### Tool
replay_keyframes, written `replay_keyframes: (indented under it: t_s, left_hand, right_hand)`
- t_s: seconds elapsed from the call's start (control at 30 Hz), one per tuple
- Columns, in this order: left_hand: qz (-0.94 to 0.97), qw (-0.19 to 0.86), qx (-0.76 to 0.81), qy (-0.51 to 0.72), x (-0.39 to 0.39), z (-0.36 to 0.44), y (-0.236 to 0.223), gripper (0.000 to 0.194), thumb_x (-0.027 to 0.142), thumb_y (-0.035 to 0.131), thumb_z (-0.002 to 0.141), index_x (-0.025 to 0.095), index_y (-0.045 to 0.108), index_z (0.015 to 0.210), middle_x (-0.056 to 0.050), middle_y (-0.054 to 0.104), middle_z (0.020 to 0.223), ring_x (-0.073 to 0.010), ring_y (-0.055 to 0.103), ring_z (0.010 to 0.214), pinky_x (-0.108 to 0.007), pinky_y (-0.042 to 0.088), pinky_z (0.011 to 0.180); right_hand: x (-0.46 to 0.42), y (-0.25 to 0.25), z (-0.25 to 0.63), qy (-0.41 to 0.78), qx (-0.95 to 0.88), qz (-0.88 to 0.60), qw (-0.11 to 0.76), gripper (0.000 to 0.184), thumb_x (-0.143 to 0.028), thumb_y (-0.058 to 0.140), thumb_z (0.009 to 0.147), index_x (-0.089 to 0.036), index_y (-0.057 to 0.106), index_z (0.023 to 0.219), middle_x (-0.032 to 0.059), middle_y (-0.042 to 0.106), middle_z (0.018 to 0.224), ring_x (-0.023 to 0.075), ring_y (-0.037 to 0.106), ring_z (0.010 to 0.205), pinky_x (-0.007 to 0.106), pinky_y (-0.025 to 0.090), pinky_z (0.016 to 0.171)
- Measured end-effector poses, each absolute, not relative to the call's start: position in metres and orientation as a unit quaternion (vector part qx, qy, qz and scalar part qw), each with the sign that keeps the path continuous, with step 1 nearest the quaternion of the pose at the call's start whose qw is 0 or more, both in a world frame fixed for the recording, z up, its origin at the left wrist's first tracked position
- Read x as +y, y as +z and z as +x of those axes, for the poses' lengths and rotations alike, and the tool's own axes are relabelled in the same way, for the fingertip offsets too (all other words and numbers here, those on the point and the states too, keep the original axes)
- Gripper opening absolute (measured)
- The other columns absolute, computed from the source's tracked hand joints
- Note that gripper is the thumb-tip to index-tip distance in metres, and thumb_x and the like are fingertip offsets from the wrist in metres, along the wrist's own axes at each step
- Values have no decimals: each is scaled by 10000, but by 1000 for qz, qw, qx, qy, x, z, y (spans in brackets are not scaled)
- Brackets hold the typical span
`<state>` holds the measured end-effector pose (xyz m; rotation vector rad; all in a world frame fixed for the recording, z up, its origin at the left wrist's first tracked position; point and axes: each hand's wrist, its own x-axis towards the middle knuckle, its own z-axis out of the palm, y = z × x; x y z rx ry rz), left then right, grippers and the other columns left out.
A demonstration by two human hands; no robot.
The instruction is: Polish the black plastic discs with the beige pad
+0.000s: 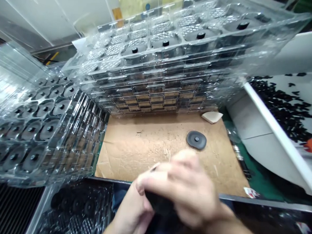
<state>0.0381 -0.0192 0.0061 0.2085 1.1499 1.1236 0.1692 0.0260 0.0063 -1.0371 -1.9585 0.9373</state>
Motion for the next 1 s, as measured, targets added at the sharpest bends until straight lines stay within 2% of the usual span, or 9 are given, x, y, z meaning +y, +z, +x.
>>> replay_keyframes:
  t_s: [0.07,0.17,0.23,0.4,0.53,0.67,0.87,0.93,1.0]
  left_hand:
    - [77,711,502,486,-17,34,6,620,398,851,375,218,708,951,-89,709,1010,-296,657,895,-332,523,766]
    - [60,728,482,483,-17,24,-1,645,402,830,440,243,669,1044,-102,619,1210,-283,628,997,-307,494,840]
    - [67,726,476,491,-18,18,-9,649,406,814,479,244,646,1085,-114,580,1261,-289,605,1041,-326,481,878]
    - [79,724,460,508,-17,13,-20,602,406,783,545,192,639,1088,-139,546,1295,-309,562,1102,-385,428,967]
    - [61,721,452,522,-16,14,-18,558,387,767,584,197,631,1091,-130,594,1237,-293,574,1090,-405,383,1011]
    - [43,719,438,538,-15,15,-18,545,358,774,580,203,629,1082,-110,637,1173,-271,589,1070,-357,426,974]
    - [48,717,446,533,-17,19,-16,535,301,779,596,235,619,1102,-69,675,1077,-227,609,1013,-303,482,888]
    - [48,736,450,504,-17,17,-15,499,269,767,620,246,624,1098,-53,695,1019,-200,626,961,-272,494,849]
    - [44,735,458,498,-17,14,-14,426,253,735,661,259,635,1075,-32,700,1003,-178,631,933,-241,500,810]
  right_hand:
    - [35,-13,179,372,-708,-487,351,251,-304,436,879,-280,666,977,3,690,870,185,608,803,353,467,775]
    - [35,-51,191,405,-664,-552,301,301,-255,477,847,-190,597,1114,21,654,743,158,614,612,280,522,555]
    - [25,-75,194,412,-655,-568,279,347,-268,463,851,-176,550,1173,19,629,742,137,593,537,254,517,488]
    - [-8,-107,186,373,-651,-608,259,267,-314,434,858,-198,658,947,105,557,1073,233,596,957,369,516,789]
    - [-20,-113,182,354,-660,-616,244,337,-308,524,788,-199,606,1096,126,508,1168,247,611,905,395,524,763]
    - [-5,-100,186,352,-671,-603,250,294,-285,416,858,-199,609,1063,88,620,919,224,638,749,398,538,701]
    - [13,-19,159,352,-695,-525,344,236,-271,419,906,-265,561,1095,28,642,1024,192,598,953,314,494,809]
    - [11,2,146,347,-718,-463,387,241,-200,430,891,-233,558,1092,26,655,959,181,608,868,315,498,756]
    - [10,12,138,381,-732,-428,368,225,-146,451,866,-219,578,1037,6,666,903,161,617,792,296,499,709]
